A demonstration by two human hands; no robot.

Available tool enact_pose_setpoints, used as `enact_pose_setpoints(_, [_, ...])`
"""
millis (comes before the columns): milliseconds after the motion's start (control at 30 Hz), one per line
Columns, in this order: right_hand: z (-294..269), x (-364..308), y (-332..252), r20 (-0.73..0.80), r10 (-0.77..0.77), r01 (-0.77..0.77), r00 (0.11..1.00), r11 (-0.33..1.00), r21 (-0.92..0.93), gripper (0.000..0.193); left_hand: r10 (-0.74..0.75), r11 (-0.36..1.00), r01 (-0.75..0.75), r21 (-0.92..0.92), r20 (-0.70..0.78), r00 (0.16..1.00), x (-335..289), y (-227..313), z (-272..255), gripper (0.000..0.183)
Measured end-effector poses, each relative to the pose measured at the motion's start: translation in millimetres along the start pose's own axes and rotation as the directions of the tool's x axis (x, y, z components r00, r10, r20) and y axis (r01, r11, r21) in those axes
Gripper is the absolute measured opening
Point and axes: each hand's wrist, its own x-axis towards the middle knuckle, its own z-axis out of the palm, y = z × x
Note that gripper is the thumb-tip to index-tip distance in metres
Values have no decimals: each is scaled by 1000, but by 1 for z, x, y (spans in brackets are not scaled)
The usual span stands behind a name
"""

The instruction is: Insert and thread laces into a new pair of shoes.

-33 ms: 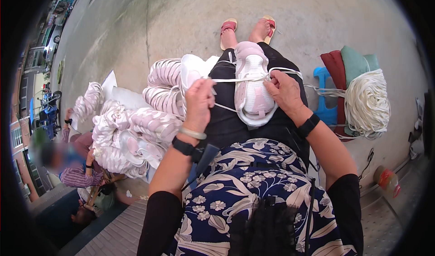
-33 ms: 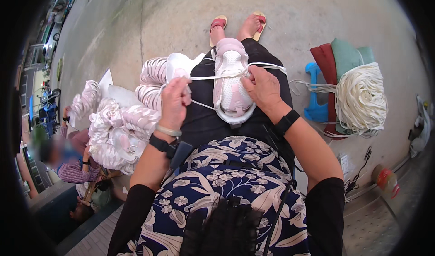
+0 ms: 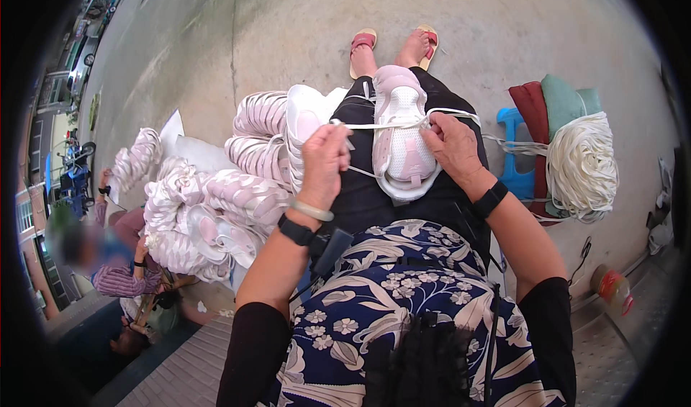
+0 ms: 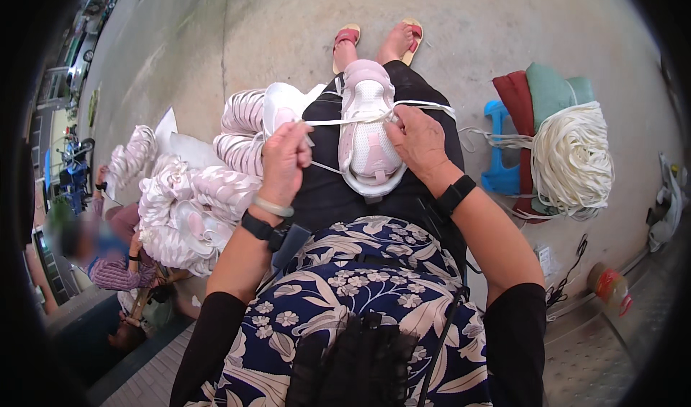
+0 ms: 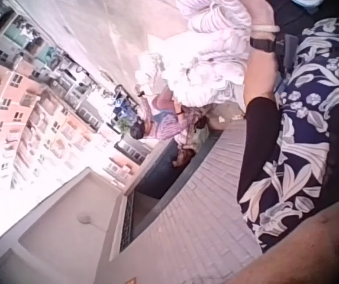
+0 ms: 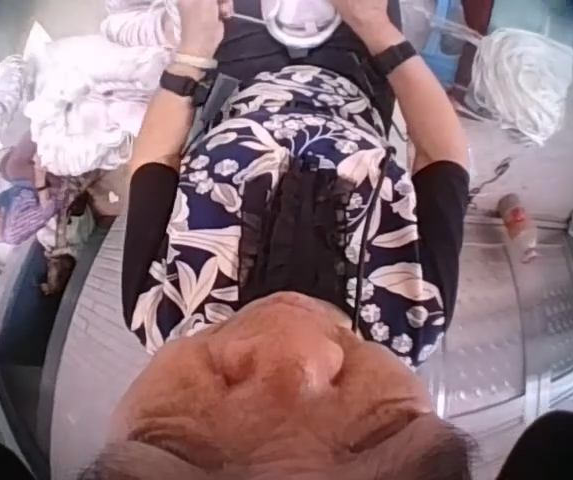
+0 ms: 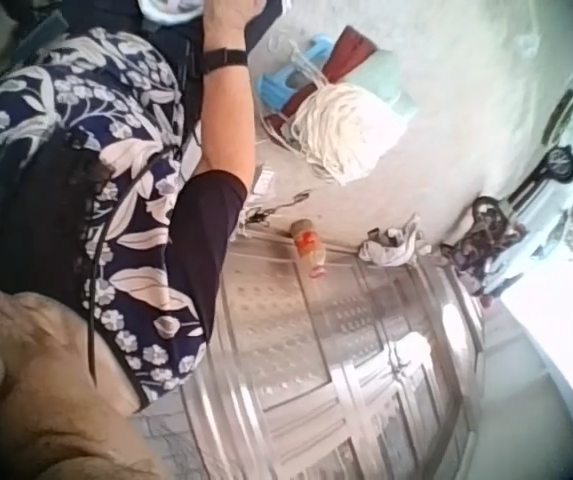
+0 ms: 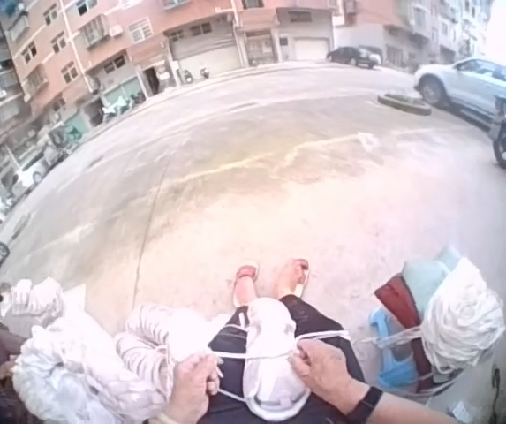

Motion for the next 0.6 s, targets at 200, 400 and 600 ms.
enact_pose_setpoints(200, [2, -2, 3, -21, -163, 157, 986, 973, -171, 15, -58, 994, 53, 93, 53, 997, 10, -18, 26, 13])
enact_pose_setpoints(400, [5, -2, 4, -23, -189, 179, 982, 957, -227, 14, -73, 971, 44, 235, 119, 990, 24, -19, 23, 14])
enact_pose_setpoints(600, [8, -1, 8, -54, -233, 217, 971, 954, -208, 12, 101, 911, -126, 393, 84, 991, 30, -33, 25, 17])
